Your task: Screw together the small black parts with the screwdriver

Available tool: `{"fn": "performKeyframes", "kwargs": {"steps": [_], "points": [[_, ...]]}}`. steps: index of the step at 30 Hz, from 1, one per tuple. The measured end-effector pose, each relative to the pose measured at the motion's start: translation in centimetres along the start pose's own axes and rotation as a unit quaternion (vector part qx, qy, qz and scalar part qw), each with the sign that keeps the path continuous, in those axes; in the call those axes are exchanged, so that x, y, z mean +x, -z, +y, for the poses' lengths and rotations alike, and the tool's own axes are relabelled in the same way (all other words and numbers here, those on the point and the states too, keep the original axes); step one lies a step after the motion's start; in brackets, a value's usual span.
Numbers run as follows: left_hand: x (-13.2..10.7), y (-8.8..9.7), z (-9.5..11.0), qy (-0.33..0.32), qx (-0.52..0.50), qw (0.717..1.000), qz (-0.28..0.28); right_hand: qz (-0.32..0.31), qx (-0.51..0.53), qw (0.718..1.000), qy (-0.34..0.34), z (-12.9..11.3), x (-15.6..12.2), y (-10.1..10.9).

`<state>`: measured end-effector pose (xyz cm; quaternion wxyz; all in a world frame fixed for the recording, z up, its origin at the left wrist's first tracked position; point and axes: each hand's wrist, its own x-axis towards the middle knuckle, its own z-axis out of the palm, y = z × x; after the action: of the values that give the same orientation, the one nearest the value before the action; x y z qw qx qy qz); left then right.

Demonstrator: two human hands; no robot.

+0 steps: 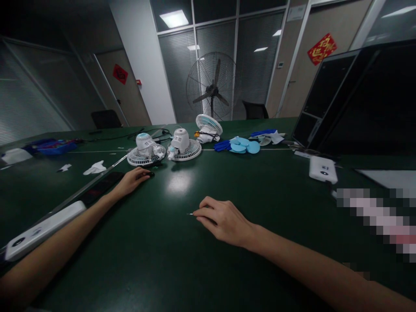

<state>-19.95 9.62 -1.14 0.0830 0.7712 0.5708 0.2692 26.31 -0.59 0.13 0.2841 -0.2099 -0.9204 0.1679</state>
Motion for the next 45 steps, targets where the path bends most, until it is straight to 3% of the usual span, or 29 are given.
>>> {"fn": "performKeyframes", "kwargs": {"steps": [3,11,21,24,29,35,45], "points": [[-0.2,1.2,-2.3,0.041,0.000,0.999,0.011,0.001,-0.001,1.000,0.002,0.0,0.0,0.0],[-1.0,4.1,-3.5,0.076,-0.108,0.986,-0.099,-0.002,0.000,1.000,0.000,0.0,0.0,0.0],[-1.1,4.9,-4.5,0.082,-0.061,0.993,-0.066,-0.006,0.008,1.000,-0.001,0.1,0.0,0.0],[-1.0,4.6,-4.4,0.101,-0.119,0.988,-0.011,-0.007,0.012,1.000,-0.002,0.1,0.0,0.0],[-0.5,2.5,-2.3,0.169,-0.233,0.953,0.097,-0.011,0.005,1.000,-0.003,0.2,0.0,-0.1],[0.1,0.4,-0.9,0.194,-0.257,0.937,0.138,-0.005,0.000,1.000,-0.002,0.1,0.0,0.0],[0.5,-0.7,-2.5,0.184,-0.232,0.939,0.173,-0.010,-0.005,1.000,-0.003,0.1,0.0,0.0]]}}
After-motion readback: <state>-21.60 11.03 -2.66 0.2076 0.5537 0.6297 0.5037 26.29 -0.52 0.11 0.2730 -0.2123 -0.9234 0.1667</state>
